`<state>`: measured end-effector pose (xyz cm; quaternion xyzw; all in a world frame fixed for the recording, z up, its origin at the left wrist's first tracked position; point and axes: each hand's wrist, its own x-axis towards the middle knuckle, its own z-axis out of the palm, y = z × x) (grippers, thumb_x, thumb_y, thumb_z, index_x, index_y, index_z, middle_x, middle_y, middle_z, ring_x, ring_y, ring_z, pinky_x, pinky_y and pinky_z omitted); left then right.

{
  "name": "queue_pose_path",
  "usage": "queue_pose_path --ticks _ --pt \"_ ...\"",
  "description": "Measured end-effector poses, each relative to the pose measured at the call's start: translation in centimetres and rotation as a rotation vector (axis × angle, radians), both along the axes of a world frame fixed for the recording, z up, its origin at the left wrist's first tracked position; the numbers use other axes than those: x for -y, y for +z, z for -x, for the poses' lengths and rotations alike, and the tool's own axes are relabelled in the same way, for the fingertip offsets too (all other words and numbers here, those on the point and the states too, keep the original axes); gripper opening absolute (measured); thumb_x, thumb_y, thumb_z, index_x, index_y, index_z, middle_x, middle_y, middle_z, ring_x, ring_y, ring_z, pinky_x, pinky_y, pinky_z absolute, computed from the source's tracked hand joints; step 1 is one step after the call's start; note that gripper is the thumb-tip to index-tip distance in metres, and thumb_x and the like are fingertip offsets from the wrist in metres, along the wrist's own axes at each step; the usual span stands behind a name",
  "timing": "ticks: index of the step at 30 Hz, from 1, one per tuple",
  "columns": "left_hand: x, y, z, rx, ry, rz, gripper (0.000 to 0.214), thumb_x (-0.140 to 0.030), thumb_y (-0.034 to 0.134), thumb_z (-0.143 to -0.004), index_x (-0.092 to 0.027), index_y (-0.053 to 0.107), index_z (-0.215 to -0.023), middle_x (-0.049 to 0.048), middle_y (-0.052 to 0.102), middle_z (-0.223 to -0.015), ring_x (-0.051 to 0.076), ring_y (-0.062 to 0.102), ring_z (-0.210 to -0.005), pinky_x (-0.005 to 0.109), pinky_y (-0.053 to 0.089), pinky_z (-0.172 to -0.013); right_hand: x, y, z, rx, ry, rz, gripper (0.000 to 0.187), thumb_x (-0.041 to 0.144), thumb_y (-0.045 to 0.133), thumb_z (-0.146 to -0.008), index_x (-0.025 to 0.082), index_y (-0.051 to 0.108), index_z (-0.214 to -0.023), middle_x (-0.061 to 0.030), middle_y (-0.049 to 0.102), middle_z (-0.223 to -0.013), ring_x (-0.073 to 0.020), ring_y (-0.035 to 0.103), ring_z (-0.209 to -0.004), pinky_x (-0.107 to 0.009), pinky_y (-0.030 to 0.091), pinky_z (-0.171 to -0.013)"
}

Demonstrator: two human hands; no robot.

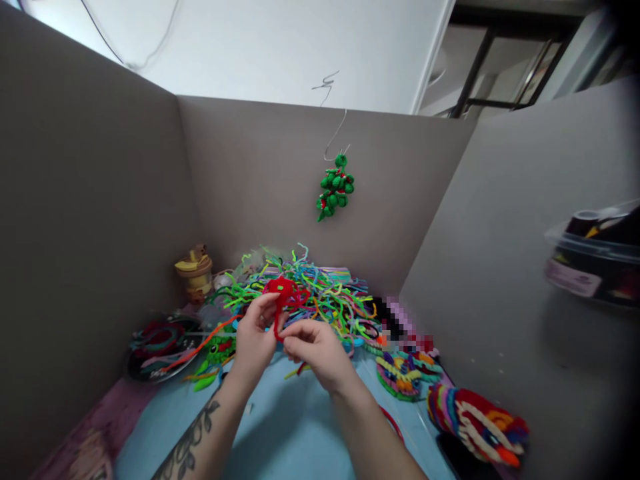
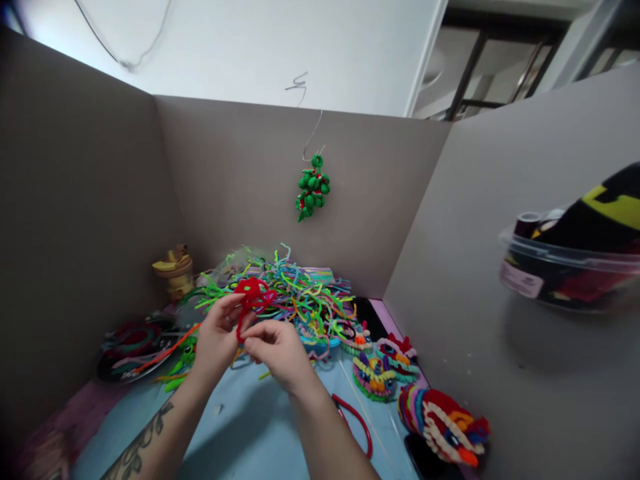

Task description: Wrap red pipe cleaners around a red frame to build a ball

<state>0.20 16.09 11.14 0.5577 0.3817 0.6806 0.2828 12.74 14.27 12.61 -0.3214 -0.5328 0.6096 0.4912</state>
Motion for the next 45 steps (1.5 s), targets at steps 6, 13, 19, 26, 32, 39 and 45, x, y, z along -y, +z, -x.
queue_pose_path --ticks 6,13,19,26,32,39,45 --pt "-0.5 -0.4 0.3 0.059 -0.024 -0.009 0.035 -0.021 0.071 -0.072 -0.02 0.059 -0.105 0.0058 0.066 -0.104 0.019 0.066 -0.094 0.033 0.052 -0.087 0.3 0.6 -1.9 0.237 0.429 -0.149 0.012 0.028 0.07 -0.069 0.018 0.073 -0.075 0.0006 0.064 -0.065 -0.0099 0.056 -0.058 -0.022 0.044 -0.056" --pt "-0.4 -0.6 0.2 -0.007 -0.018 -0.02 0.035 -0.022 0.07 -0.073 -0.02 0.058 -0.105 0.0066 0.067 -0.103 0.019 0.067 -0.09 0.034 0.055 -0.084 -0.8 0.6 -2.1 0.223 -0.081 -0.268 0.02 0.036 0.063 -0.077 0.017 0.067 -0.07 0.0004 0.06 -0.066 -0.0121 0.053 -0.061 -0.024 0.042 -0.058" --pt "0.0 -0.6 -0.2 -0.173 0.003 -0.046 0.03 -0.02 0.066 -0.076 -0.02 0.06 -0.105 0.0062 0.067 -0.103 0.019 0.068 -0.089 0.034 0.055 -0.082 -1.1 -0.1 -1.7 0.241 -0.62 -0.446 0.013 0.026 0.058 -0.081 0.019 0.063 -0.092 -0.0019 0.061 -0.081 -0.0144 0.057 -0.072 -0.025 0.045 -0.064" --pt "0.7 -0.5 -0.5 -0.333 -0.05 -0.13 0.027 -0.012 0.06 -0.079 -0.021 0.061 -0.105 0.0046 0.068 -0.1 0.016 0.067 -0.089 0.028 0.055 -0.081 -0.4 -0.2 -1.4 0.35 -0.732 -0.637 0.012 0.024 0.065 -0.079 0.02 0.063 -0.091 -0.0017 0.058 -0.084 -0.0141 0.055 -0.073 -0.025 0.044 -0.064" --pt "1.3 -0.1 -0.7 -0.383 -0.035 -0.147 0.026 -0.01 0.057 -0.08 -0.02 0.062 -0.103 0.0049 0.069 -0.098 0.015 0.067 -0.086 0.026 0.055 -0.077 -0.6 0.1 -1.4 0.295 -0.761 -0.554 0.008 0.026 0.063 -0.079 0.019 0.061 -0.083 -0.0008 0.057 -0.081 -0.014 0.054 -0.071 -0.025 0.044 -0.062" --pt "1.8 0.3 -1.0 -0.33 -0.086 -0.167 0.027 -0.01 0.061 -0.076 -0.02 0.063 -0.101 0.0044 0.07 -0.097 0.015 0.068 -0.086 0.025 0.055 -0.078 -0.5 0.5 -1.8 0.295 -0.772 -0.574 0.006 0.024 0.064 -0.078 0.018 0.063 -0.079 -0.0029 0.058 -0.084 -0.0169 0.056 -0.08 -0.028 0.044 -0.069" --pt "2.2 1.1 -0.4 -0.285 -0.15 -0.16 0.026 -0.008 0.052 -0.079 -0.019 0.065 -0.099 0.0038 0.071 -0.092 0.014 0.067 -0.081 0.022 0.054 -0.071 -0.5 0.5 -1.9 0.263 -0.739 -0.514 0.012 0.03 0.065 -0.077 0.019 0.068 -0.078 -0.0059 0.057 -0.092 -0.0186 0.056 -0.084 -0.028 0.044 -0.064"
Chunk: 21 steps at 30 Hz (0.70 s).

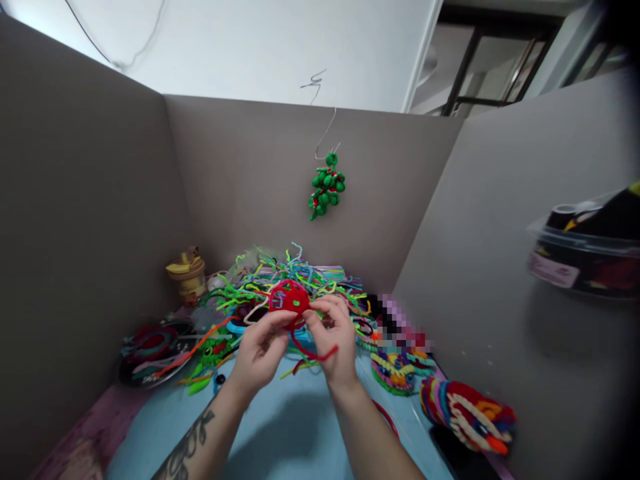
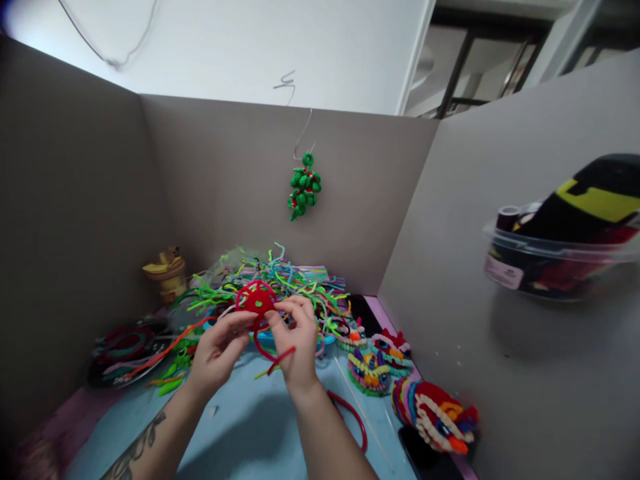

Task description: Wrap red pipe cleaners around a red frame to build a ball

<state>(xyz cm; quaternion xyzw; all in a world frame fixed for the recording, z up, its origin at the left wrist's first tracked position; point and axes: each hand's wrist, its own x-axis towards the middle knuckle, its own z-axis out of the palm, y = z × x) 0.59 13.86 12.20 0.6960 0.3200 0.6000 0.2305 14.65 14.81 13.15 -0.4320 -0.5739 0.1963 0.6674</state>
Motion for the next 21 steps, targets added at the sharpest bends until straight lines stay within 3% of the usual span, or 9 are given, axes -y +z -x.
queue_pose_path --ticks 7,13,18,21 --pt "-0.2 0.3 0.5 0.106 -0.05 0.123 0.022 -0.015 0.052 -0.081 -0.021 0.068 -0.096 0.0035 0.071 -0.093 0.017 0.067 -0.085 0.026 0.053 -0.075 -0.7 -0.9 0.1 -0.084 0.1 0.086 0.015 0.033 0.069 -0.074 0.018 0.068 -0.076 -0.0073 0.053 -0.105 -0.015 0.054 -0.075 -0.029 0.045 -0.064" --pt "-0.5 0.0 0.7 0.092 -0.035 0.148 0.023 -0.017 0.053 -0.079 -0.019 0.07 -0.095 0.0054 0.069 -0.094 0.019 0.064 -0.088 0.028 0.052 -0.078 -0.8 -1.1 0.5 -0.126 0.21 0.152 0.02 0.036 0.064 -0.078 0.017 0.064 -0.074 -0.0054 0.049 -0.099 -0.0151 0.052 -0.079 -0.027 0.044 -0.068" --pt "-0.5 0.1 0.7 0.111 -0.012 0.185 0.02 -0.024 0.053 -0.082 -0.019 0.07 -0.093 0.0058 0.07 -0.093 0.019 0.065 -0.085 0.027 0.052 -0.074 -0.6 -0.7 0.5 -0.057 0.149 0.142 0.019 0.034 0.063 -0.078 0.017 0.063 -0.069 -0.0056 0.049 -0.098 -0.019 0.052 -0.092 -0.031 0.042 -0.081" --pt "-0.7 0.2 0.8 0.147 0.042 0.204 0.022 -0.029 0.053 -0.085 -0.018 0.069 -0.096 0.0064 0.07 -0.095 0.019 0.065 -0.087 0.028 0.052 -0.076 -0.3 -0.6 0.6 -0.027 0.046 0.057 0.01 0.026 0.06 -0.078 0.019 0.065 -0.083 -0.0062 0.05 -0.103 -0.0205 0.051 -0.099 -0.034 0.041 -0.088"
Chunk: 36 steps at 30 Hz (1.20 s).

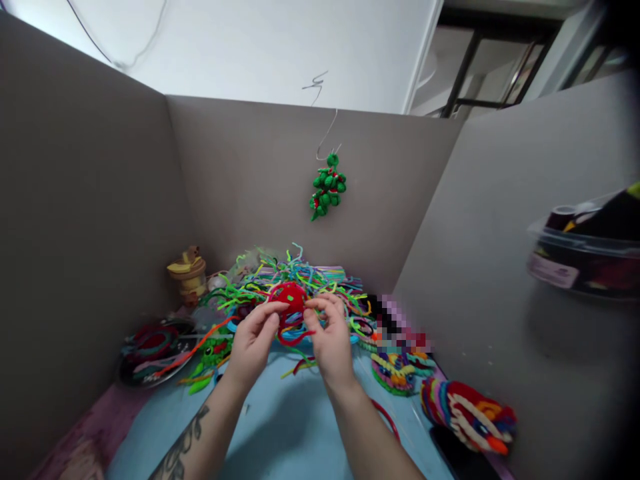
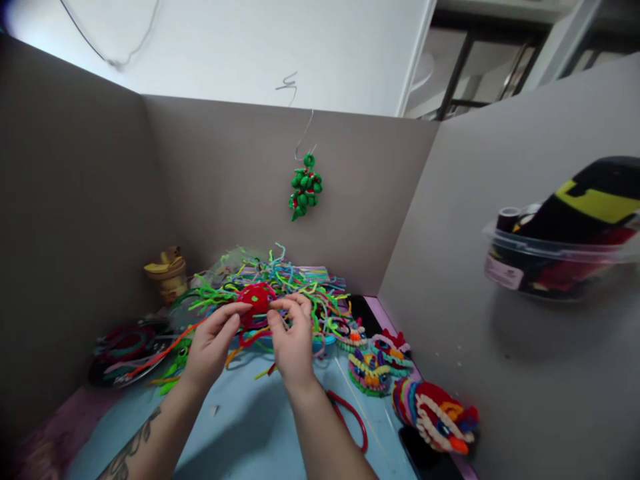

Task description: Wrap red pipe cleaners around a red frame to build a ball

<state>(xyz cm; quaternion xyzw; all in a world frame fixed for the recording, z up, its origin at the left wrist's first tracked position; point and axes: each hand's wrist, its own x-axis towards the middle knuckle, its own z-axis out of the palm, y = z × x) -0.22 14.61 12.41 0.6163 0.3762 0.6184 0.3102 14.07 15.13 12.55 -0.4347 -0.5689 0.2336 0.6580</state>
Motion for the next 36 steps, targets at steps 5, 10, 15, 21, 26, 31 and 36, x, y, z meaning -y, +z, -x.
queue_pose_path --ticks 5,10,15,21,26,31,36 --pt "-0.4 0.0 0.0 0.049 0.047 0.028 0.027 -0.032 0.054 -0.084 -0.018 0.066 -0.104 0.0072 0.07 -0.1 0.02 0.065 -0.09 0.029 0.052 -0.078 1.2 0.2 0.8 0.135 0.258 -0.092 0.036 0.013 0.057 -0.074 0.023 0.059 -0.109 -0.0012 0.057 -0.087 -0.0141 0.054 -0.074 -0.026 0.046 -0.07" --pt "-0.9 -0.5 -0.1 0.02 0.097 0.021 0.024 -0.03 0.058 -0.082 -0.018 0.066 -0.101 0.0065 0.071 -0.097 0.019 0.066 -0.086 0.028 0.053 -0.076 1.9 0.9 1.3 0.226 0.415 -0.102 0.007 0.02 0.06 -0.079 0.021 0.067 -0.08 0.0 0.064 -0.074 -0.0138 0.059 -0.069 -0.026 0.047 -0.068" --pt "-2.3 -2.3 0.4 -0.008 0.145 0.002 0.021 -0.03 0.063 -0.079 -0.018 0.067 -0.095 0.0063 0.071 -0.091 0.019 0.067 -0.083 0.03 0.054 -0.076 2.0 0.8 0.0 -0.07 0.284 -0.112 0.015 0.032 0.06 -0.083 0.021 0.068 -0.079 -0.0026 0.067 -0.072 -0.0159 0.062 -0.067 -0.028 0.049 -0.063" --pt "-2.6 -2.4 0.5 0.066 0.149 0.037 0.023 -0.032 0.067 -0.074 -0.016 0.067 -0.092 0.0069 0.072 -0.088 0.019 0.067 -0.081 0.032 0.055 -0.076 1.9 0.7 -1.3 -0.374 0.17 -0.112 0.015 0.034 0.062 -0.082 0.021 0.066 -0.088 -0.0022 0.065 -0.072 -0.0153 0.061 -0.064 -0.028 0.05 -0.06" --pt "-1.8 -1.2 -0.1 0.183 0.075 0.091 0.028 -0.032 0.07 -0.072 -0.016 0.066 -0.094 0.0079 0.072 -0.091 0.02 0.068 -0.085 0.032 0.055 -0.078 1.0 0.4 -0.2 -0.026 0.127 -0.077 0.045 0.02 0.067 -0.073 0.025 0.056 -0.116 -0.0048 0.061 -0.099 -0.0185 0.06 -0.089 -0.034 0.05 -0.08" --pt "-1.0 -0.8 -0.7 0.149 0.041 0.074 0.024 -0.032 0.067 -0.074 -0.016 0.067 -0.093 0.0075 0.072 -0.091 0.02 0.068 -0.085 0.031 0.055 -0.077 -0.2 -0.5 0.8 0.111 -0.051 -0.062 0.028 0.019 0.065 -0.073 0.022 0.063 -0.101 -0.0051 0.058 -0.098 -0.0199 0.057 -0.091 -0.035 0.047 -0.082" --pt "-0.5 -0.7 -1.2 0.08 0.025 0.05 0.016 -0.028 0.068 -0.072 -0.016 0.069 -0.083 0.0061 0.072 -0.083 0.018 0.068 -0.075 0.028 0.055 -0.068 -0.5 -0.6 0.3 0.078 -0.093 -0.036 0.008 0.026 0.063 -0.077 0.02 0.065 -0.081 -0.0028 0.055 -0.086 -0.0171 0.054 -0.079 -0.03 0.045 -0.073"
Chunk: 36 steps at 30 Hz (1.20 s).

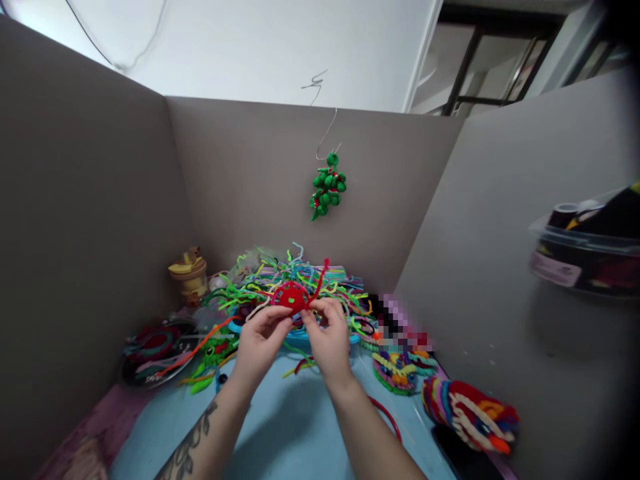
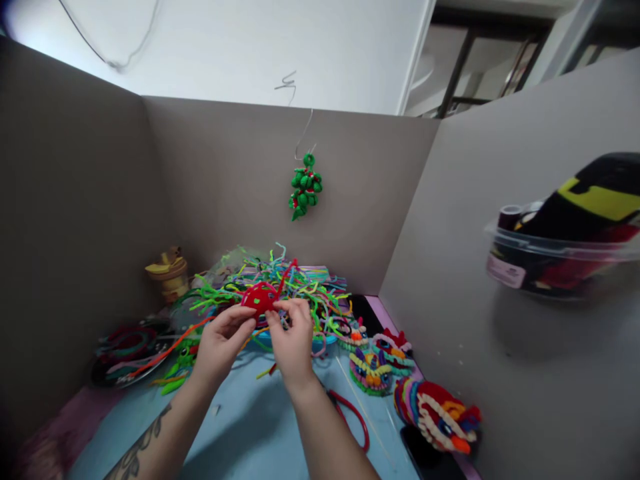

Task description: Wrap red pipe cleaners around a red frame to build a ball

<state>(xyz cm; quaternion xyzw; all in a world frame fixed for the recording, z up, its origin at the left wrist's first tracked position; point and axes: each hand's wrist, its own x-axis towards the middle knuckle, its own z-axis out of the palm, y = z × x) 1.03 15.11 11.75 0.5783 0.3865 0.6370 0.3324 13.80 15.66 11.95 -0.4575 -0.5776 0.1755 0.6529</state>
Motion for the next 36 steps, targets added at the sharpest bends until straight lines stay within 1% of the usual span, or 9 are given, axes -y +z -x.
queue_pose_path --ticks 8,14,18,22,26,28,30,32,36 --pt "0.1 0.1 0.1 -0.05 0.022 -0.036 0.009 -0.025 0.067 -0.072 -0.017 0.067 -0.075 0.004 0.068 -0.075 0.016 0.064 -0.069 0.025 0.052 -0.063 -0.5 -0.9 0.3 -0.253 0.25 0.1 0.018 0.032 0.061 -0.078 0.017 0.058 -0.068 -0.0008 0.045 -0.083 -0.0134 0.048 -0.074 -0.024 0.04 -0.065" --pt "-0.1 0.1 -0.3 0.12 -0.023 0.041 0.018 -0.027 0.068 -0.073 -0.019 0.054 -0.079 -0.0024 0.058 -0.072 0.011 0.057 -0.065 0.02 0.047 -0.061 -0.7 -0.9 0.5 -0.221 0.22 0.126 0.014 0.029 0.065 -0.074 0.017 0.061 -0.067 -0.0023 0.045 -0.091 -0.0145 0.049 -0.08 -0.024 0.041 -0.069" --pt "-0.5 0.1 -0.2 0.199 0.022 0.089 0.026 -0.029 0.071 -0.07 -0.019 0.047 -0.076 -0.0064 0.048 -0.066 0.008 0.048 -0.059 0.017 0.041 -0.058 -0.7 -0.8 0.5 -0.169 0.175 0.137 0.01 0.028 0.065 -0.073 0.018 0.065 -0.073 -0.0024 0.049 -0.089 -0.0157 0.051 -0.081 -0.026 0.042 -0.07" --pt "-0.9 -0.2 0.2 0.177 0.007 0.102 0.027 -0.03 0.07 -0.071 -0.019 0.045 -0.075 -0.0069 0.045 -0.067 0.007 0.043 -0.057 0.017 0.036 -0.056 -0.9 -1.0 0.3 -0.263 0.202 0.127 0.013 0.031 0.063 -0.076 0.019 0.063 -0.081 -0.0004 0.054 -0.084 -0.014 0.05 -0.074 -0.025 0.041 -0.067" --pt "-1.0 -0.4 0.4 0.092 -0.07 0.105 0.025 -0.028 0.068 -0.073 -0.02 0.044 -0.076 -0.0065 0.044 -0.067 0.008 0.042 -0.058 0.018 0.035 -0.056 -1.2 -0.8 0.0 -0.529 0.369 0.226 0.023 0.038 0.066 -0.074 0.019 0.063 -0.086 0.0012 0.058 -0.078 -0.0128 0.05 -0.068 -0.026 0.04 -0.067" --pt "-0.9 -0.4 0.4 0.035 -0.087 0.103 0.024 -0.028 0.066 -0.075 -0.02 0.044 -0.076 -0.006 0.045 -0.067 0.008 0.043 -0.059 0.019 0.036 -0.058 -1.4 -0.6 -0.3 -0.613 0.451 0.287 0.024 0.04 0.07 -0.07 0.018 0.064 -0.08 0.002 0.058 -0.072 -0.012 0.049 -0.065 -0.026 0.039 -0.066" --pt "-0.9 -0.4 0.4 0.0 -0.095 0.108 0.024 -0.027 0.066 -0.075 -0.02 0.043 -0.076 -0.0057 0.045 -0.067 0.008 0.043 -0.059 0.019 0.036 -0.058 -1.5 -0.5 -0.6 -0.635 0.478 0.311 0.025 0.04 0.073 -0.067 0.018 0.062 -0.071 0.0031 0.056 -0.065 -0.0113 0.047 -0.061 -0.026 0.039 -0.065" --pt "-0.8 -0.3 0.4 -0.007 -0.114 0.121 0.024 -0.027 0.066 -0.075 -0.02 0.043 -0.076 -0.0059 0.045 -0.067 0.008 0.042 -0.058 0.019 0.035 -0.057 -1.7 -0.6 -0.9 -0.618 0.458 0.292 0.027 0.039 0.074 -0.065 0.018 0.059 -0.065 0.0034 0.055 -0.062 -0.0113 0.046 -0.06 -0.026 0.039 -0.065" --pt "-0.6 0.1 0.4 0.011 -0.187 0.152 0.024 -0.028 0.064 -0.076 -0.02 0.041 -0.077 -0.0067 0.043 -0.066 0.007 0.04 -0.056 0.018 0.033 -0.054 -2.0 -0.8 -1.1 -0.535 0.4 0.249 0.028 0.04 0.073 -0.066 0.018 0.057 -0.062 0.0031 0.054 -0.062 -0.0118 0.045 -0.062 -0.026 0.039 -0.063"
